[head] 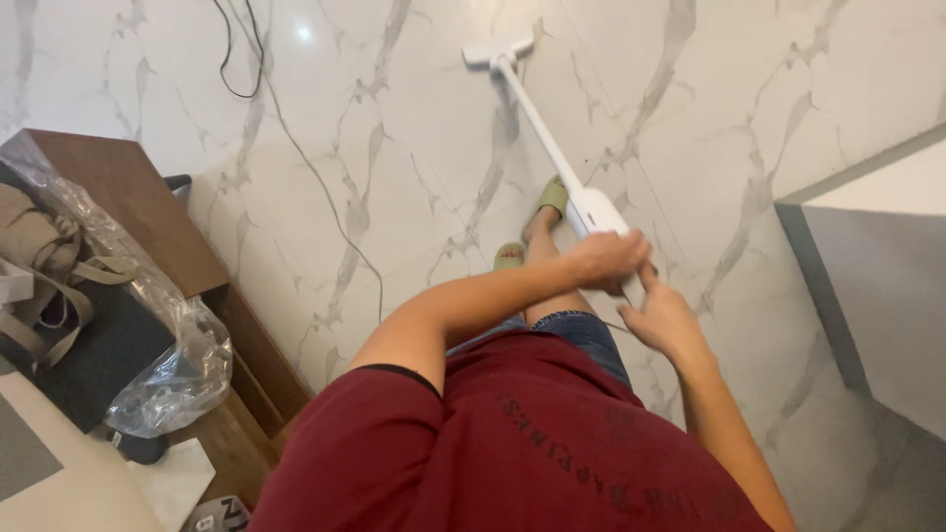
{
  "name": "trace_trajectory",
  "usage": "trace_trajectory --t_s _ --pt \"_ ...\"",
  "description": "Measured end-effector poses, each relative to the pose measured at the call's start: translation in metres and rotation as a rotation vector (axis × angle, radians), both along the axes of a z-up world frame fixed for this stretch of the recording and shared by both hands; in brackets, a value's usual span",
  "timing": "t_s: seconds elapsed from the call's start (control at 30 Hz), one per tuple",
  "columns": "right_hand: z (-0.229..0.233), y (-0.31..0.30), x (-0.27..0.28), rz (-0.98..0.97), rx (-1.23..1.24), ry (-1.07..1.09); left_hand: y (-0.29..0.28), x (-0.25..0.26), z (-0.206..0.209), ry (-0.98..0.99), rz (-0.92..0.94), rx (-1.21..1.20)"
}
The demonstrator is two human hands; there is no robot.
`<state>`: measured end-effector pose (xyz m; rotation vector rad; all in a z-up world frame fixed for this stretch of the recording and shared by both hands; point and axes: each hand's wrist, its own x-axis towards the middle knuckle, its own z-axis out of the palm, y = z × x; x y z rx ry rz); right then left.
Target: Vacuuming a tiled marble floor using a handheld vacuum cleaner.
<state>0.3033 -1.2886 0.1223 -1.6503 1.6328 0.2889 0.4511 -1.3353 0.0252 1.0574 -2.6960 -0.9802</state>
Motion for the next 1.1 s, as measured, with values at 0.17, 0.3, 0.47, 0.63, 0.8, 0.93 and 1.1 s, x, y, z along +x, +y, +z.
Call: trace_trajectory --t_s 0.17,0.3,0.47,0.63,0.8,0.93,1.1 --pt "-0.073 -0.145 0.066 0.065 -0.085 -0.024 -0.108 0.060 -0.076 -0.133 0.210 -0.243" --pt "-0.097 -0.254 0.111 0.092 -0.136 -0.059 -0.191 0.099 -0.069 -0.270 0.546 -0.063" --pt "-0.059 -0.323 0.116 -0.079 0.041 -0.083 -0.267 0.109 -0.038 -0.389 0.637 0.104" --pt "-0.013 -0.302 0.053 -0.070 0.090 -0.073 -0.274 0.072 -0.044 -0.237 0.234 -0.078" --pt "0.061 -0.251 -0.021 -0.162 0.216 0.005 -0.219 -0.008 -0.016 0.084 0.055 -0.006" --pt "0.128 -0.238 -0.020 -0.301 0.402 0.194 -0.196 -0.024 0.066 0.079 -0.002 0.144" --pt "0.120 -0.252 0.010 -0.164 0.362 0.241 -0.227 0.013 0.089 0.062 -0.007 0.230"
